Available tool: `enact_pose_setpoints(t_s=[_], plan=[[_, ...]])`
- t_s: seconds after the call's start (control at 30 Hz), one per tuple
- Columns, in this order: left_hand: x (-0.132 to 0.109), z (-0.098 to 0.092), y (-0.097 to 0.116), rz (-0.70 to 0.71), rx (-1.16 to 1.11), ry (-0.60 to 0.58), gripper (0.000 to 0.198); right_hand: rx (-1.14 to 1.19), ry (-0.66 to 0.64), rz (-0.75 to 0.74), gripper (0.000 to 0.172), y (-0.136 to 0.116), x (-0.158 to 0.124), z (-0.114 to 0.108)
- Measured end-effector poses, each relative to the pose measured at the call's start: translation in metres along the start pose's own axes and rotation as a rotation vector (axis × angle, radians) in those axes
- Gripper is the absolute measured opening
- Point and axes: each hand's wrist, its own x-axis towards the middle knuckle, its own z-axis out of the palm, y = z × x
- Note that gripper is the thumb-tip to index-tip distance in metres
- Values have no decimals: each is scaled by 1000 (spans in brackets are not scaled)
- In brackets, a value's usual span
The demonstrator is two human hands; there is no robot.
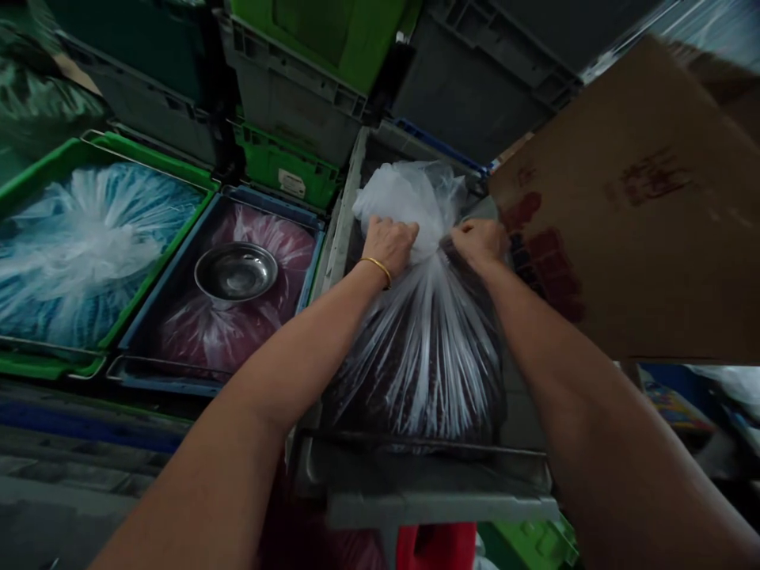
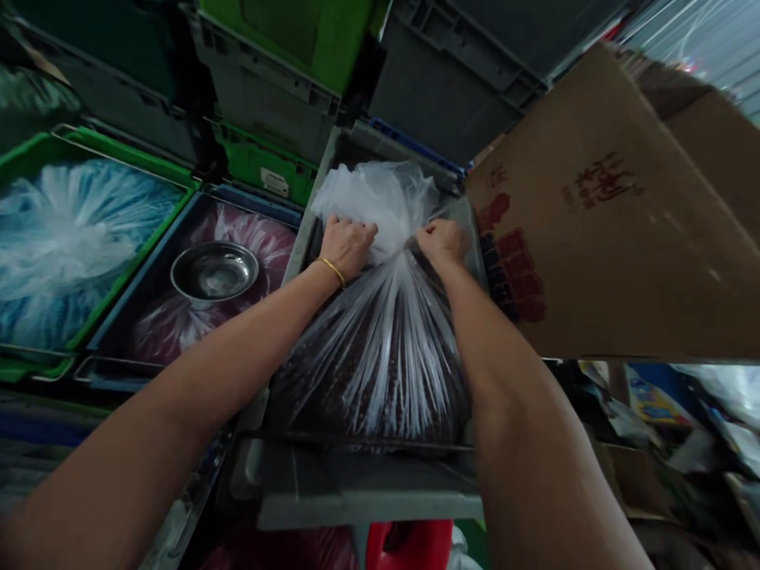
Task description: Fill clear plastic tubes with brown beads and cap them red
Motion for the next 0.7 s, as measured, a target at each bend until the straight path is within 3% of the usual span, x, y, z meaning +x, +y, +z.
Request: enact_pose_setpoints(t_s=[0.1, 0.2, 0.37, 0.57, 0.7], plan=[[-1, -2, 0, -10, -9, -10, 33, 98, -27, 116, 22, 12, -2, -14], [-1, -3, 0, -15, -15, -15, 32, 289, -171, 193, 23, 15, -16, -19], [0, -2, 0, -15, -7, -22, 31, 314, -299, 200, 5, -8, -33, -1], [1, 0, 1, 4, 4, -49, 29, 328, -451, 392, 15, -22, -20, 17], [0, -2, 1, 15, -2, -61, 32, 360, -478, 446, 16, -21, -16, 23]])
